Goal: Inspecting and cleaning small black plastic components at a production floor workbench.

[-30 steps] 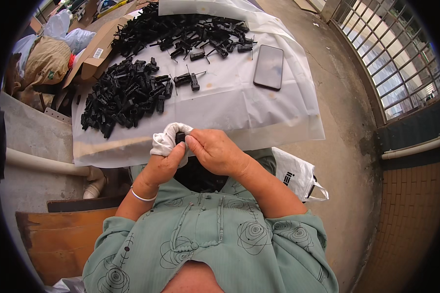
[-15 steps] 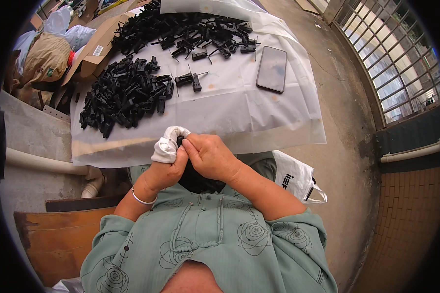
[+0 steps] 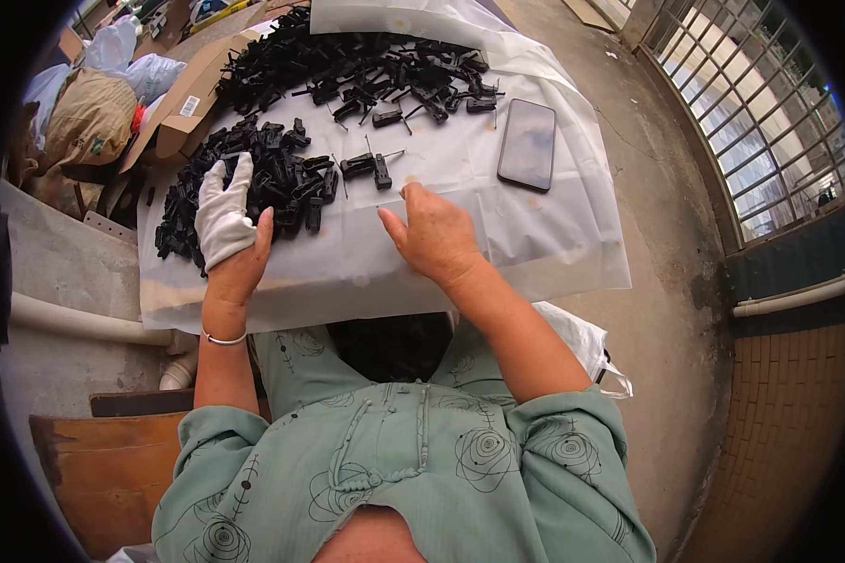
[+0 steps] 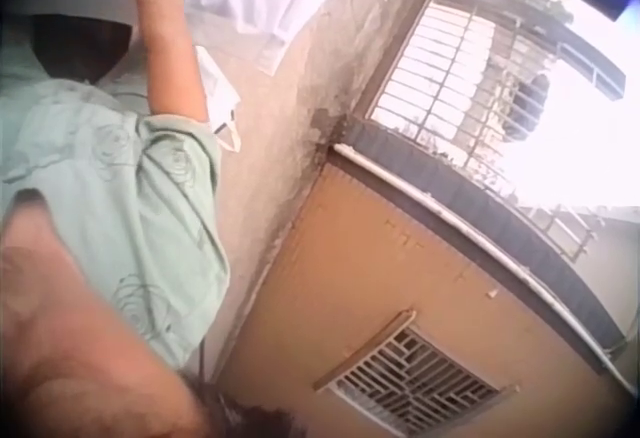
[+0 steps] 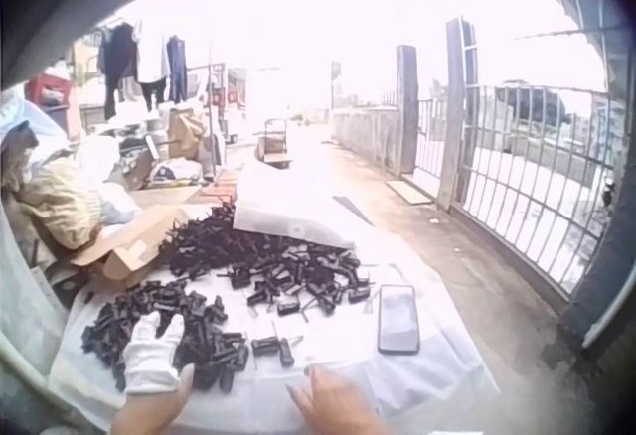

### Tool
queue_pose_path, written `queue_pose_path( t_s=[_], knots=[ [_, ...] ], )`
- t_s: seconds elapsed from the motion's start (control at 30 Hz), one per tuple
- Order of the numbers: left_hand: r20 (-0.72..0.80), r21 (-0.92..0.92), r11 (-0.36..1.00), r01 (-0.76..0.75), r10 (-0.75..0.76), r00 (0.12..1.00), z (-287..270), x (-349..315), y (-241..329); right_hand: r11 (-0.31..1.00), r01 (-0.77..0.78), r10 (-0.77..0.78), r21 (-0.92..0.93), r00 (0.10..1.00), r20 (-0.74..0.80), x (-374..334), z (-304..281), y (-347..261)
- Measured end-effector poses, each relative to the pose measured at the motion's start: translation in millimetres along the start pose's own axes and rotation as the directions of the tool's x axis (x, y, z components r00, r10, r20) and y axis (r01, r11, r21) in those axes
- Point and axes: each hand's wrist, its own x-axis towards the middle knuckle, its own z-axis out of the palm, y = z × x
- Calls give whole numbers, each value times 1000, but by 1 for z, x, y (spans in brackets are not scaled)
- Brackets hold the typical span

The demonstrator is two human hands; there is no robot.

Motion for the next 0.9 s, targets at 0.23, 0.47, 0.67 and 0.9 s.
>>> queue_pose_path(
  t_s=[0.23, 0.47, 0.67, 0.9],
  knots=[
    [-6, -444, 895, -36, 37, 999, 7, -22, 45, 980, -115, 138, -163, 980, 141, 43, 22, -4],
    [736, -672, -18, 740, -129, 665, 13, -48, 53, 967, 34, -21, 251, 998, -56, -2, -6, 0],
    [830, -318, -590, 742, 206, 519, 15, -42, 67, 875, 431, -444, 219, 896, 9, -31, -35, -17],
    [728, -680, -213, 702, -84, 680, 6, -43, 91, 755, 363, -376, 546, 922, -94, -42, -52, -47]
  ],
)
